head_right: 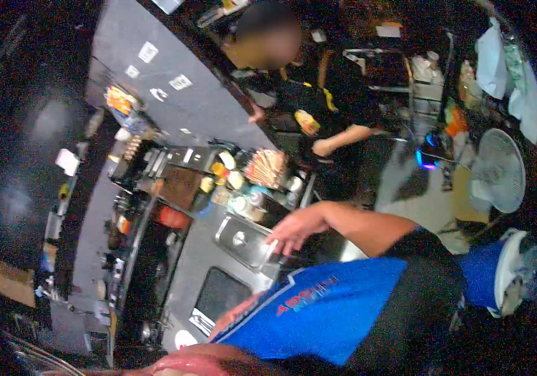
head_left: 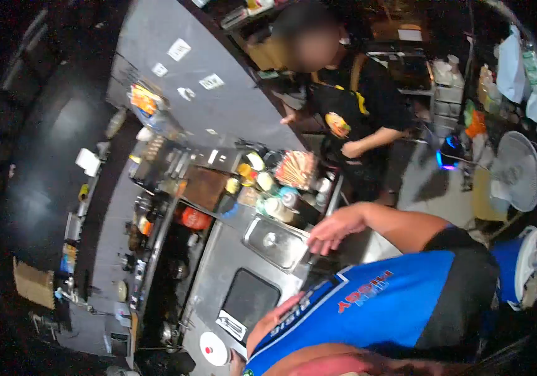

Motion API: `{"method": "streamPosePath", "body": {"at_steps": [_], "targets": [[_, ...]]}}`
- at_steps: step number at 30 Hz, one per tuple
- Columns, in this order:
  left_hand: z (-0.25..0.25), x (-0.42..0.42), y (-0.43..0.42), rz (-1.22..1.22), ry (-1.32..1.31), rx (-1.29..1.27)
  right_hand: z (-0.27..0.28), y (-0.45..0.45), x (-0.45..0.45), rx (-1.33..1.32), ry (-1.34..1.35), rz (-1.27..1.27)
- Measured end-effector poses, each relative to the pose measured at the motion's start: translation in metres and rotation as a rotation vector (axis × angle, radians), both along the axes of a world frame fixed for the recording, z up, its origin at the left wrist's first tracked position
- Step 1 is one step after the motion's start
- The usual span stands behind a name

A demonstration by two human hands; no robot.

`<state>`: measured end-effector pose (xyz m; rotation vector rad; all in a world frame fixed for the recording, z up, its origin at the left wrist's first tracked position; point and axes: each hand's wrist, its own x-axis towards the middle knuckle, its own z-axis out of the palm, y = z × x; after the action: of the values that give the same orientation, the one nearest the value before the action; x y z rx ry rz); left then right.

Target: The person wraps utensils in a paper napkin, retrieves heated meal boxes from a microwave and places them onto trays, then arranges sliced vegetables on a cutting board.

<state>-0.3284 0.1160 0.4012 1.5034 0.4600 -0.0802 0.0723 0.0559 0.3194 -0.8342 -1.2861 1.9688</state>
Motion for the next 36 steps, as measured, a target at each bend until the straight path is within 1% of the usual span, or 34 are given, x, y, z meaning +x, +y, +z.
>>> {"method": "streamPosePath", "body": {"at_steps": [1, 2, 4, 5, 6, 7, 8, 10, 11, 13, 14, 16, 17, 18, 20, 21, 24, 26, 28, 30, 31, 33, 34, 36], "targets": [[0.015, 0.003, -0.003, -0.105, -0.109, -0.043, 0.000, -0.009, 0.005, -0.030, 0.024, -0.022], [0.054, 0.014, -0.011, -0.166, -0.061, -0.021, -0.006, -0.019, 0.008, -0.014, 0.042, -0.061], [0.081, 0.011, 0.000, -0.445, -0.316, -0.013, 0.004, -0.042, 0.010, -0.048, 0.037, -0.144], [0.109, 0.004, -0.011, -0.453, -0.301, -0.015, 0.013, -0.054, 0.009, -0.023, 0.029, -0.150], [0.152, -0.004, -0.033, -0.435, -0.219, 0.036, 0.020, -0.064, 0.007, 0.003, 0.019, -0.161], [0.178, -0.011, -0.042, -0.425, -0.142, 0.090, 0.022, -0.072, 0.003, 0.017, 0.076, -0.140], [0.175, -0.021, -0.034, -0.453, -0.136, 0.084, 0.034, -0.084, -0.001, 0.015, 0.083, -0.169], [0.139, -0.060, -0.009, -0.576, -0.169, 0.046, 0.067, -0.111, -0.018, 0.255, 0.270, 0.051], [0.116, -0.087, -0.002, -0.615, -0.188, 0.023, 0.078, -0.121, -0.030, 0.336, 0.279, 0.127], [0.083, -0.127, -0.006, -0.662, -0.249, -0.002, 0.106, -0.138, -0.049, 0.474, 0.224, 0.261], [0.103, -0.113, -0.032, -0.601, -0.307, 0.103, 0.112, -0.141, -0.063, 0.561, 0.233, 0.331], [0.085, -0.127, -0.054, -0.528, -0.489, 0.090, 0.129, -0.145, -0.085, 0.750, 0.054, 0.427], [0.094, -0.114, -0.059, -0.592, -0.475, 0.064, 0.132, -0.152, -0.097, 0.660, 0.047, 0.426], [0.089, -0.110, -0.067, -0.610, -0.476, 0.050, 0.125, -0.155, -0.110, 0.613, 0.047, 0.432], [0.078, -0.107, -0.073, -0.686, -0.479, 0.026, 0.129, -0.165, -0.130, 0.637, 0.030, 0.448], [0.074, -0.104, -0.082, -0.675, -0.494, 0.003, 0.131, -0.173, -0.136, 0.577, 0.063, 0.449], [0.084, -0.108, -0.097, -0.722, -0.457, -0.031, 0.142, -0.186, -0.147, 0.688, 0.039, 0.479], [0.083, -0.095, -0.099, -0.797, -0.474, -0.034, 0.149, -0.193, -0.155, 0.717, 0.037, 0.489], [0.080, -0.091, -0.107, -0.809, -0.409, -0.007, 0.150, -0.199, -0.159, 0.738, 0.054, 0.517], [0.073, -0.084, -0.117, -0.774, -0.388, -0.036, 0.139, -0.203, -0.159, 0.566, 0.031, 0.497], [0.066, -0.084, -0.124, -0.742, -0.409, -0.048, 0.130, -0.205, -0.155, 0.459, 0.040, 0.438], [0.054, -0.079, -0.128, -0.706, -0.438, -0.016, 0.124, -0.205, -0.152, 0.341, 0.004, 0.319], [0.049, -0.083, -0.134, -0.645, -0.390, -0.023, 0.118, -0.201, -0.148, 0.275, -0.024, 0.239], [0.032, -0.084, -0.142, -0.554, -0.349, -0.013, 0.110, -0.173, -0.120, 0.671, -0.339, 0.037]]}}
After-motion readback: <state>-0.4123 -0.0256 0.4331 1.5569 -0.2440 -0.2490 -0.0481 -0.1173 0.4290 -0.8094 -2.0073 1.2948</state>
